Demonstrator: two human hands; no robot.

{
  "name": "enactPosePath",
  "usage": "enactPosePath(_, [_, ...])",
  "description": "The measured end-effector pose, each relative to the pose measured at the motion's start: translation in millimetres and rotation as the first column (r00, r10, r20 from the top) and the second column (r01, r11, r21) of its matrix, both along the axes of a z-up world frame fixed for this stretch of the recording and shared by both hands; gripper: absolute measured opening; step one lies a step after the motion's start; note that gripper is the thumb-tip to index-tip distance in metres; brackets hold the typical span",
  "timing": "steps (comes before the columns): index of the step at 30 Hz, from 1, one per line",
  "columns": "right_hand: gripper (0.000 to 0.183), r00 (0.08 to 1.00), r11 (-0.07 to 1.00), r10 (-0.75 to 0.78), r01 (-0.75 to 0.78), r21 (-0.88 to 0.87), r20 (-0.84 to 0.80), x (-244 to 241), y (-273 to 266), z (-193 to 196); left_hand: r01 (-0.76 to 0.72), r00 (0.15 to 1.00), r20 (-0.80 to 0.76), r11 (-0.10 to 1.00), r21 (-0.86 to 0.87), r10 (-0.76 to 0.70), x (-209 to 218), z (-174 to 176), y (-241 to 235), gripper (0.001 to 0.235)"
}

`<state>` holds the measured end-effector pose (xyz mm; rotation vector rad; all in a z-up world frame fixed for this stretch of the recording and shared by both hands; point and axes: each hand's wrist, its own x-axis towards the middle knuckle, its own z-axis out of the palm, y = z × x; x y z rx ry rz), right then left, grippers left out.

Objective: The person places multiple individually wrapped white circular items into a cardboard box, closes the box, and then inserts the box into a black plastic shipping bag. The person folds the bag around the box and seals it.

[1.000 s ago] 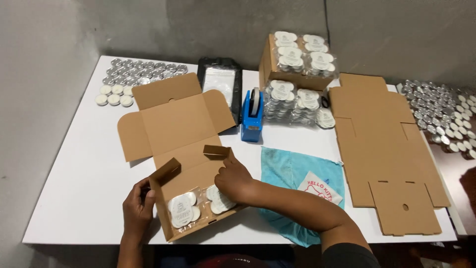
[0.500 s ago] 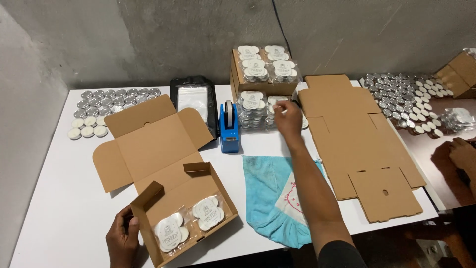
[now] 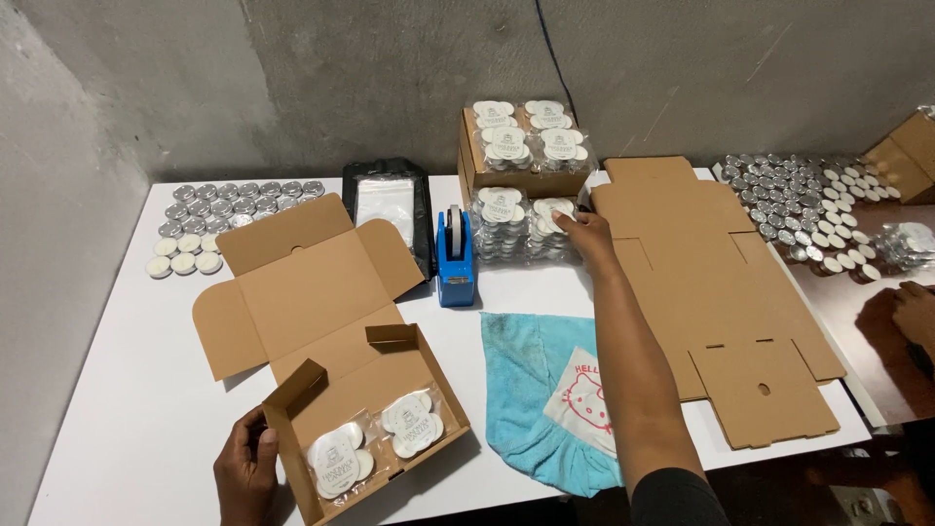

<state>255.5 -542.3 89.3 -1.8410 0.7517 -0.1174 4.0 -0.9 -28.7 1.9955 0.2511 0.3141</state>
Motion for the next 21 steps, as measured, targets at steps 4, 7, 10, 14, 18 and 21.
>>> enactPosePath(4, [0.083,1.000,0.995,-0.027,0.026,0.092,0.005,-11,0,10,-0.016,1.000,-0.026,0.999,-0.037,0.015,-1,14,-6,0.045])
enactPosePath(7, [0.075,0.997,0.999,-0.032,0.029,0.044,0.072,-8,-18,-9,0.000,0.999,-0.042,0.999,-0.034,-0.001,0,4,0,0.047])
enactPosePath(10, [0.084,0.995,0.998,-0.063,0.060,0.037,0.076,-17,-22,-6,0.000,0.998,-0.068,1.000,-0.009,0.000,0,4,1,0.048])
enactPosePath(14, [0.060,0.990,0.993,-0.096,0.087,0.083,0.107,-38,-16,6,0.009,0.999,-0.035,0.998,-0.057,-0.011,-3,23,-7,0.045])
enactPosePath(18, [0.039,0.988,0.979,0.005,-0.036,0.203,0.152,-54,-16,14,0.036,0.999,-0.011,0.999,-0.012,-0.036,0,8,1,0.047])
enactPosePath(21, [0.049,0.985,0.964,0.040,-0.083,0.252,0.170,-58,-7,16,0.022,0.998,-0.056,0.998,-0.052,-0.025,-2,20,-3,0.053])
